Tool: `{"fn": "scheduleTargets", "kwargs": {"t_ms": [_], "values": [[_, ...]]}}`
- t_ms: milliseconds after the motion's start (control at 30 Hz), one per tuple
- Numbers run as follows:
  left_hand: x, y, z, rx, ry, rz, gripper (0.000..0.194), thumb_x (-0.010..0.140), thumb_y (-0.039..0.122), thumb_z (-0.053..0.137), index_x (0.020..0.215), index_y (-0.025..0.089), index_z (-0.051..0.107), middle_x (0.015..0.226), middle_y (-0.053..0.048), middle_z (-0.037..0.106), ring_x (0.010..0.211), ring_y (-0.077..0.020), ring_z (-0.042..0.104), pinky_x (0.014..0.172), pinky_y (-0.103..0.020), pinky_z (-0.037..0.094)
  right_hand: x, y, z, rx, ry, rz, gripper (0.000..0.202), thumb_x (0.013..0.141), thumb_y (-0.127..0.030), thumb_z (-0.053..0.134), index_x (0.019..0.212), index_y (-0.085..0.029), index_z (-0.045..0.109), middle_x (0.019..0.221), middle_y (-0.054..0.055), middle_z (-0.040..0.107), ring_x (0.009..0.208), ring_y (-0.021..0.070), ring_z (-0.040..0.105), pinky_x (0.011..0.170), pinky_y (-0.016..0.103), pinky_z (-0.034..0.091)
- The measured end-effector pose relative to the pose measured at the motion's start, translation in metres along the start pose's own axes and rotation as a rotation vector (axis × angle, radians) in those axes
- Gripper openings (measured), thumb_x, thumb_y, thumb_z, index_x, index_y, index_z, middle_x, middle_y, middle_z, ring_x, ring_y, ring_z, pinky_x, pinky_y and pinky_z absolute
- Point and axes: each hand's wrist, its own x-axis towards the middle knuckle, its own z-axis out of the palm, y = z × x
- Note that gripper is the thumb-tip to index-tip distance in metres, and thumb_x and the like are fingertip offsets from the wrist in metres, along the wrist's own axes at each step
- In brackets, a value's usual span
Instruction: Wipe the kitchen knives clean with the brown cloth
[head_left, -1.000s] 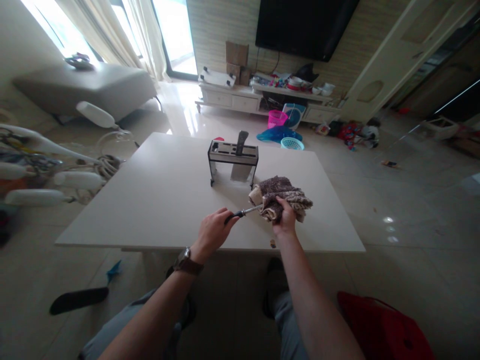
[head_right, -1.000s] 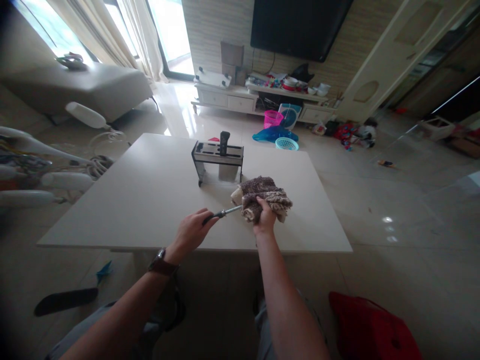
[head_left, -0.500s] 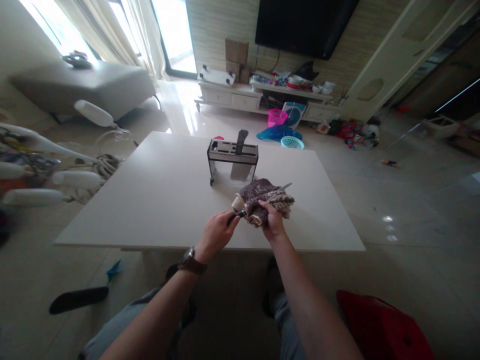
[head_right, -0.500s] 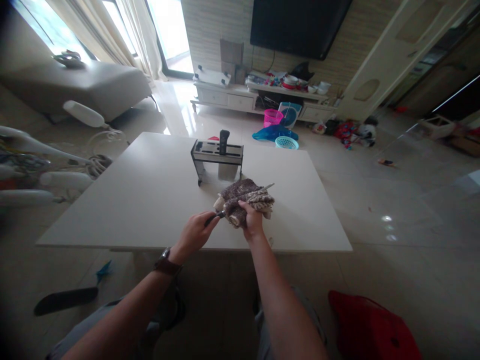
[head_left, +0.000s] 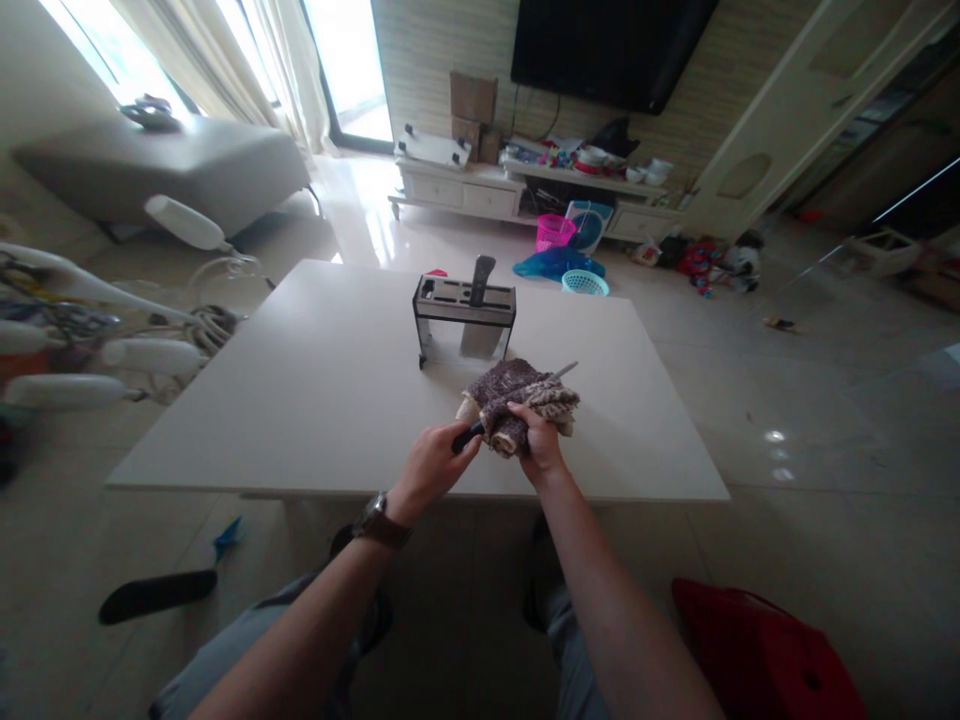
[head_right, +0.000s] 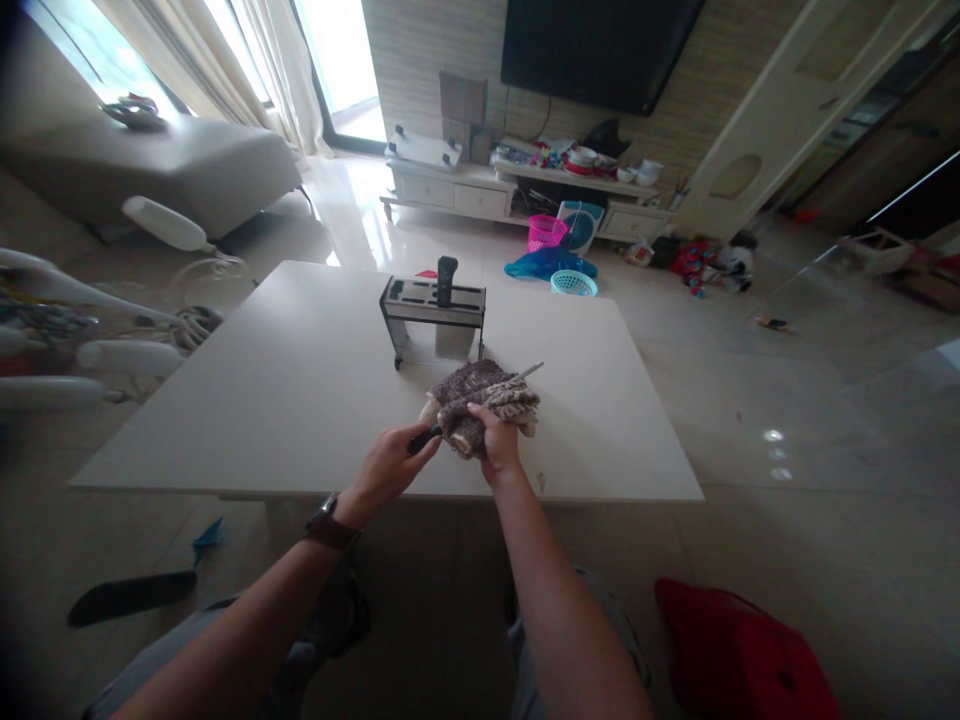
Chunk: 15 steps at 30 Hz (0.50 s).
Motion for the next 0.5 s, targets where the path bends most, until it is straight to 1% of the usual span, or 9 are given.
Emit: {"fn": "scheduleTargets", "kwargs": {"t_ms": [233,400,500], "values": [[-0.0006,0.0011,0.0001,-0.025,0.003,0.001,0.036,0.096,0.045,0.056,0.086,0.016,0.073,0.070,-0.004,0.065,0.061,-0.0128,0.048,0.060,-0.026,0.031,0.0003,0.0006,0.0002,-0.016,0.020,-0.003,0.030,0.060,-0.018,0.085,0.087,-0.018,0.071,0.091,0.001,0.079,0.084,0.0183,0.073,0.079,0.029,0.062],[-0.0004,0.0011,0.0009,-0.013,-0.005,-0.018,0.035,0.096,0.043,0.057,0.086,0.015,0.074,0.070,-0.004,0.065,0.061,-0.0123,0.048,0.061,-0.026,0.030,-0.0014,-0.0009,0.0015,-0.013,0.035,-0.002,0.027,0.058,-0.018,0.085,0.082,-0.018,0.072,0.089,0.001,0.079,0.084,0.0193,0.073,0.078,0.029,0.061],[-0.0002,0.0019,0.0016,0.002,-0.008,-0.022,0.034,0.096,0.042,0.057,0.084,0.014,0.074,0.069,-0.004,0.065,0.061,-0.0119,0.047,0.061,-0.026,0.030,-0.0005,-0.0006,0.0001,-0.013,0.035,0.009,0.026,0.059,-0.018,0.085,0.083,-0.018,0.073,0.089,0.000,0.079,0.084,0.0195,0.073,0.079,0.029,0.061]]}}
